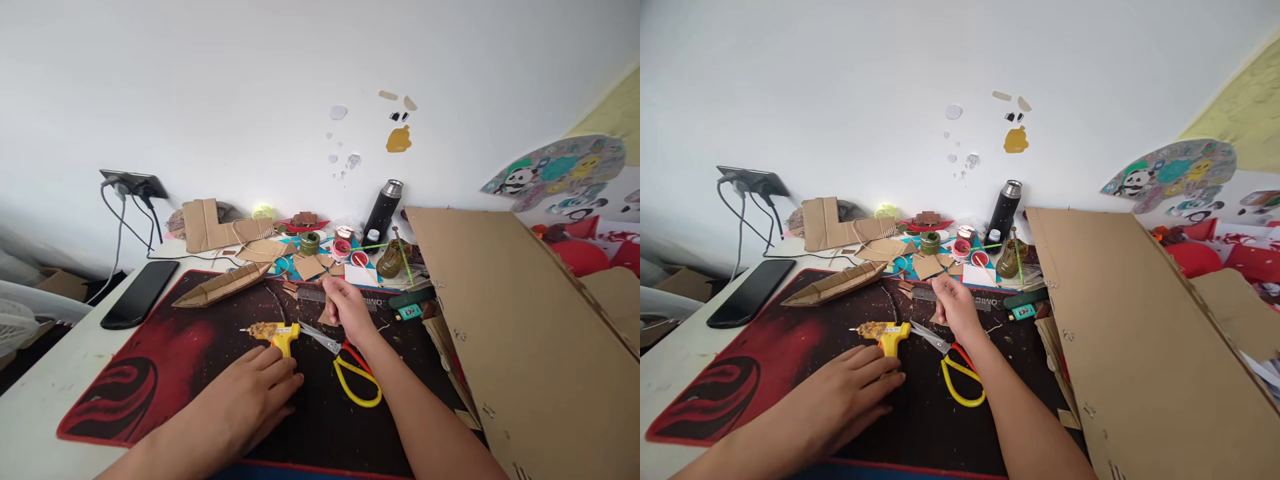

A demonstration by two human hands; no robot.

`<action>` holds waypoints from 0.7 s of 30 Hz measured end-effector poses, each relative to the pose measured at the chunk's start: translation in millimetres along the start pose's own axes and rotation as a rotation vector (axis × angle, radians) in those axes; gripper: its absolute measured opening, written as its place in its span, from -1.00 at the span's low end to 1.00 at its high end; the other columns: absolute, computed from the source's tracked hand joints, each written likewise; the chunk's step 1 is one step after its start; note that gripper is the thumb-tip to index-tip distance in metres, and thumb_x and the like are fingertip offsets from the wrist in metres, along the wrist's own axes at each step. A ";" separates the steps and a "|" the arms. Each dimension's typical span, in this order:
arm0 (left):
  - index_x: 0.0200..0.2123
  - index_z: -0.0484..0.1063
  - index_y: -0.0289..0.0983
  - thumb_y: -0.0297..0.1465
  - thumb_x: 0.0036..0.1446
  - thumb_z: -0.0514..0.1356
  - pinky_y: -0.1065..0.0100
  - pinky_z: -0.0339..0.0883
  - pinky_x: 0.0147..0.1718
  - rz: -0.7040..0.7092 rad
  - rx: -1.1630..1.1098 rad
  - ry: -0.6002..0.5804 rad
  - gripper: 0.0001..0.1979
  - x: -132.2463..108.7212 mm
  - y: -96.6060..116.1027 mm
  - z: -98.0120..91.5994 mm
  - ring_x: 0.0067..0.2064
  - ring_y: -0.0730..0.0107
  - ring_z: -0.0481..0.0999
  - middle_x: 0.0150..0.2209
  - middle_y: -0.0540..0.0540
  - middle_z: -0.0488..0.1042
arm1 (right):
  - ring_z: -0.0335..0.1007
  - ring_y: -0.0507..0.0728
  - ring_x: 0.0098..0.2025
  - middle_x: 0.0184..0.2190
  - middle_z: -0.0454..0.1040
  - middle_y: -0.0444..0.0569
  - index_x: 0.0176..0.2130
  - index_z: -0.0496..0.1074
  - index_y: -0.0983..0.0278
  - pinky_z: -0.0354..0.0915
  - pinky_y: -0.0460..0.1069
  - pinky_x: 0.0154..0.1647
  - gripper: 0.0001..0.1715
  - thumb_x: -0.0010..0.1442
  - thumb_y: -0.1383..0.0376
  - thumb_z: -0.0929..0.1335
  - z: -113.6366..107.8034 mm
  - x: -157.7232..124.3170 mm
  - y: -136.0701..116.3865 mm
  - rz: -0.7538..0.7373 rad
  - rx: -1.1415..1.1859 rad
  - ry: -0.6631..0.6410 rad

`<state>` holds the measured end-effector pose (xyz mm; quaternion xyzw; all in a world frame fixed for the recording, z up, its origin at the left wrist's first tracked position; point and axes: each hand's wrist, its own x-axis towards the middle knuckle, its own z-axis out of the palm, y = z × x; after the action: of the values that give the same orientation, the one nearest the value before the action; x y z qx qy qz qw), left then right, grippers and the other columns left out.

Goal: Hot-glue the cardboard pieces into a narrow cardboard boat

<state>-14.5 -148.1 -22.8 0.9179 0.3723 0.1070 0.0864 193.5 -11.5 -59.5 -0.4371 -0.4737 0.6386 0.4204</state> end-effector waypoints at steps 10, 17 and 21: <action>0.24 0.52 -0.34 -0.66 0.27 0.15 0.15 0.66 0.01 0.004 0.237 -0.243 -0.50 -5.1 -4.6 21.3 0.10 -0.01 0.66 0.26 -0.30 0.57 | 0.08 -0.02 -0.72 -0.71 0.23 -0.28 -0.16 0.51 0.27 -0.08 -0.10 -0.69 -0.32 0.15 -0.26 0.45 0.9 -0.3 1.9 -0.014 -0.054 -0.026; 0.29 0.52 -0.29 -0.73 0.15 0.07 0.06 0.61 0.13 -0.196 0.307 -0.240 -0.33 -29.0 0.6 13.9 0.18 -0.07 0.64 0.32 -0.30 0.52 | 0.08 -0.02 -0.71 -0.71 0.23 -0.27 -0.15 0.53 0.27 -0.07 -0.10 -0.68 -0.33 0.16 -0.26 0.44 0.0 0.4 4.8 -0.020 -0.076 -0.024; 0.27 0.55 -0.26 -0.77 0.06 0.02 0.03 0.62 0.11 -0.337 0.305 -0.339 -0.25 -41.7 -5.8 5.9 0.15 -0.06 0.66 0.32 -0.30 0.52 | 0.08 -0.02 -0.71 -0.71 0.24 -0.27 -0.15 0.53 0.28 -0.06 -0.10 -0.68 -0.32 0.16 -0.26 0.44 1.5 0.8 6.2 -0.016 -0.090 -0.022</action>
<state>-46.0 -173.7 -35.4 0.8503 0.5115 -0.1213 0.0252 191.0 -12.3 -65.4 -0.4448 -0.5101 0.6181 0.4000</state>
